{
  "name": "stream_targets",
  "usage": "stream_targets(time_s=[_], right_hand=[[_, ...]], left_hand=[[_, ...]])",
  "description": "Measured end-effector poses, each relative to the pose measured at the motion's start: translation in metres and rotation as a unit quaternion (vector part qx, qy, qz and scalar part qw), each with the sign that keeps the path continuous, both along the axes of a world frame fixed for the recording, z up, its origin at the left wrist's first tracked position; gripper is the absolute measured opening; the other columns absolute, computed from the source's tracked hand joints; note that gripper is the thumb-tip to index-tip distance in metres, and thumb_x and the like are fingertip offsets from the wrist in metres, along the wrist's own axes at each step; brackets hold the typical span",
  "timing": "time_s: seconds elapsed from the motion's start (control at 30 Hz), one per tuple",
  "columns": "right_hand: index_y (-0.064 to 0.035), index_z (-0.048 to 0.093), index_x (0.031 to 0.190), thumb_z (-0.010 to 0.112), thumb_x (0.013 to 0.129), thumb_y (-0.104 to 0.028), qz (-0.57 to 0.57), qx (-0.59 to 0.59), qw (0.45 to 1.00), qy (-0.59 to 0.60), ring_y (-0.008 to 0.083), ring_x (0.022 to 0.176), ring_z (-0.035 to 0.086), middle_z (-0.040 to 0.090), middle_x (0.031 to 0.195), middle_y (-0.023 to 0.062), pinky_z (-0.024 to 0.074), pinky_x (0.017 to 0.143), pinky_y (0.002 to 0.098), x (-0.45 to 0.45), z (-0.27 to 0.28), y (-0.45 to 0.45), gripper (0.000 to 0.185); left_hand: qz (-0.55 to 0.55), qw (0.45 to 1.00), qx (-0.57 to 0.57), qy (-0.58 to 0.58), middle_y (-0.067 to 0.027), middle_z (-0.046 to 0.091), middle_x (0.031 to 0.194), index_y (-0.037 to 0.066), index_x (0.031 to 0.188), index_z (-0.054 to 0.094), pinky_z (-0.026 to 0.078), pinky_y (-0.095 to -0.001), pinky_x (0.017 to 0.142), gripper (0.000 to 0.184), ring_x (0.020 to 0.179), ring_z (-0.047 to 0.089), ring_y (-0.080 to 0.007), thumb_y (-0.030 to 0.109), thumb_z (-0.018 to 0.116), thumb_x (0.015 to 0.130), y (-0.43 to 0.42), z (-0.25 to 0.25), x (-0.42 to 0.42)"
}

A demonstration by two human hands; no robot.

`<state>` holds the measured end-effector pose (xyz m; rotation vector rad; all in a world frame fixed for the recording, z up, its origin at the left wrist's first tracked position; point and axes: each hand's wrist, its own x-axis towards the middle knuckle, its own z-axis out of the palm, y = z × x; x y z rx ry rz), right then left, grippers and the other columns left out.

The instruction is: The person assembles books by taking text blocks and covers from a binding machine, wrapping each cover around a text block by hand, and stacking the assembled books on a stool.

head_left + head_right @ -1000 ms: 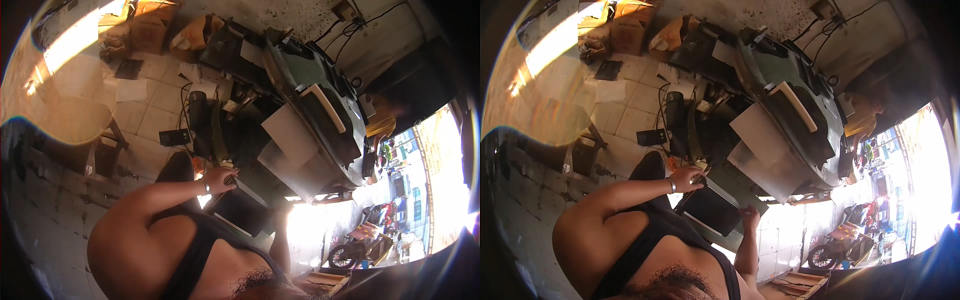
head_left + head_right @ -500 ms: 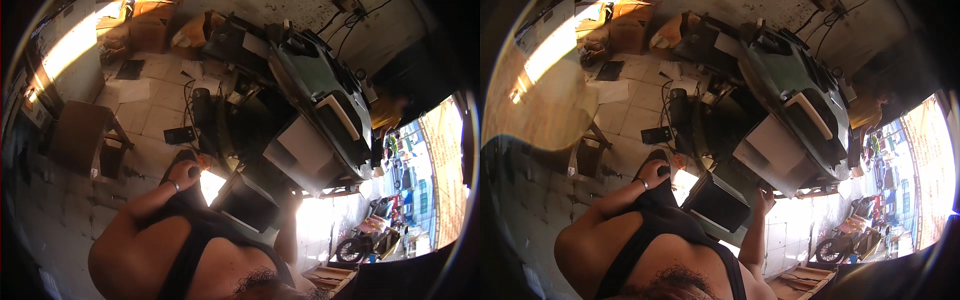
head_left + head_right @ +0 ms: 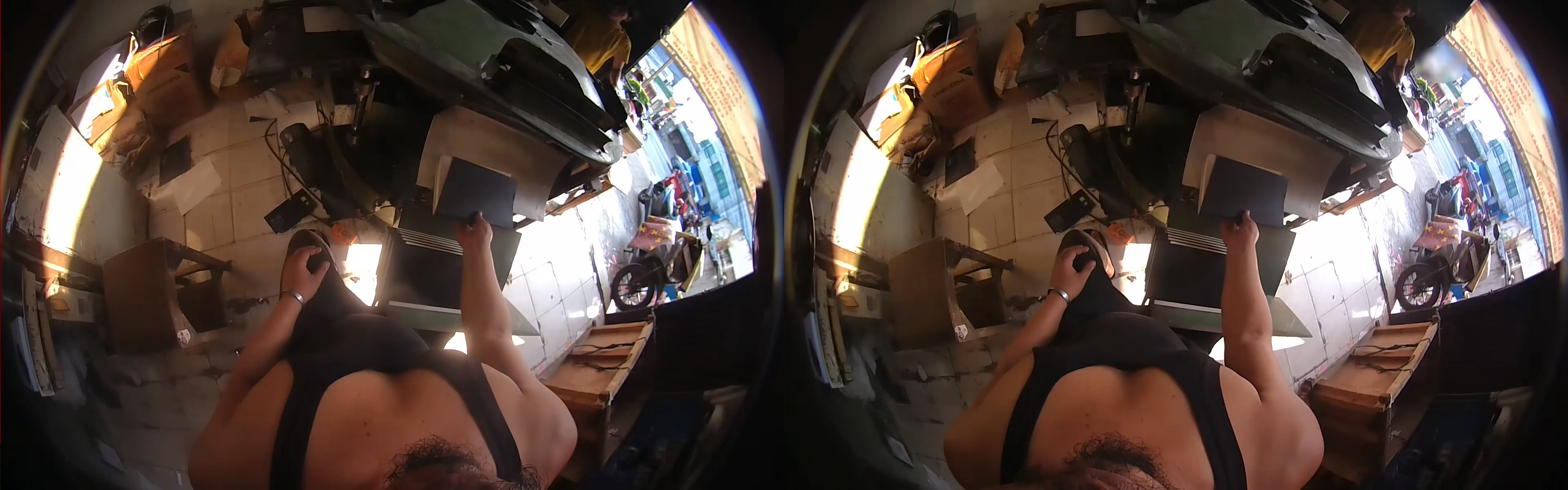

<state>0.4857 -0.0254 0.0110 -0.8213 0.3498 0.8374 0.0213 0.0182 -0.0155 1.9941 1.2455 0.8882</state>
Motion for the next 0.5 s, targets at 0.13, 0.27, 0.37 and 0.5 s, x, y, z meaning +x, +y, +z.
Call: stream_targets(time_s=[0.13, 0.27, 0.37, 0.5], right_hand=[[-0.0068, 0.06, 0.125, 0.046, 0.11, -0.027, 0.028, 0.156, 0.987, -0.023, 0.0253, 0.116, 0.063, 0.065, 0.125, 0.0079, 0.0519, 0.102, 0.0429, -0.025, 0.035, -0.023, 0.029], [-0.0078, 0.062, 0.122, 0.047, 0.11, -0.029, 0.189, 0.369, 0.91, -0.022, 0.0212, 0.112, 0.065, 0.069, 0.118, 0.0038, 0.0511, 0.101, 0.0395, -0.05, 0.059, -0.049, 0.029], [-0.0083, 0.062, 0.125, 0.047, 0.109, -0.03, 0.2, 0.402, 0.894, 0.015, 0.0213, 0.118, 0.064, 0.069, 0.124, 0.0047, 0.0504, 0.103, 0.0411, -0.091, 0.091, -0.052, 0.03], [-0.0045, 0.062, 0.128, 0.047, 0.109, -0.024, 0.148, 0.379, 0.912, 0.057, 0.0242, 0.118, 0.065, 0.07, 0.123, 0.0083, 0.0521, 0.104, 0.0417, -0.145, 0.142, -0.054, 0.031]], left_hand=[[-0.02, 1.0, -0.021, 0.01, -0.0126, 0.069, 0.12, 0.007, 0.113, 0.07, 0.051, -0.0413, 0.1, 0.038, 0.112, 0.065, -0.0327, 0.023, 0.081, 0.081, 0.004, 0.0, 0.002], [-0.1, 0.994, -0.016, -0.05, -0.0129, 0.07, 0.12, 0.007, 0.117, 0.07, 0.052, -0.0394, 0.098, 0.042, 0.113, 0.066, -0.0308, 0.026, 0.082, 0.082, -0.006, 0.069, 0.038], [-0.205, 0.971, 0.035, -0.116, -0.0117, 0.07, 0.121, 0.006, 0.124, 0.066, 0.052, -0.0387, 0.099, 0.054, 0.113, 0.067, -0.0285, 0.021, 0.087, 0.077, -0.015, 0.13, 0.078], [-0.239, 0.941, 0.159, -0.178, -0.0084, 0.074, 0.111, 0.008, 0.117, 0.071, 0.053, -0.0375, 0.096, 0.049, 0.103, 0.071, -0.0263, 0.022, 0.09, 0.074, -0.024, 0.192, 0.119]])
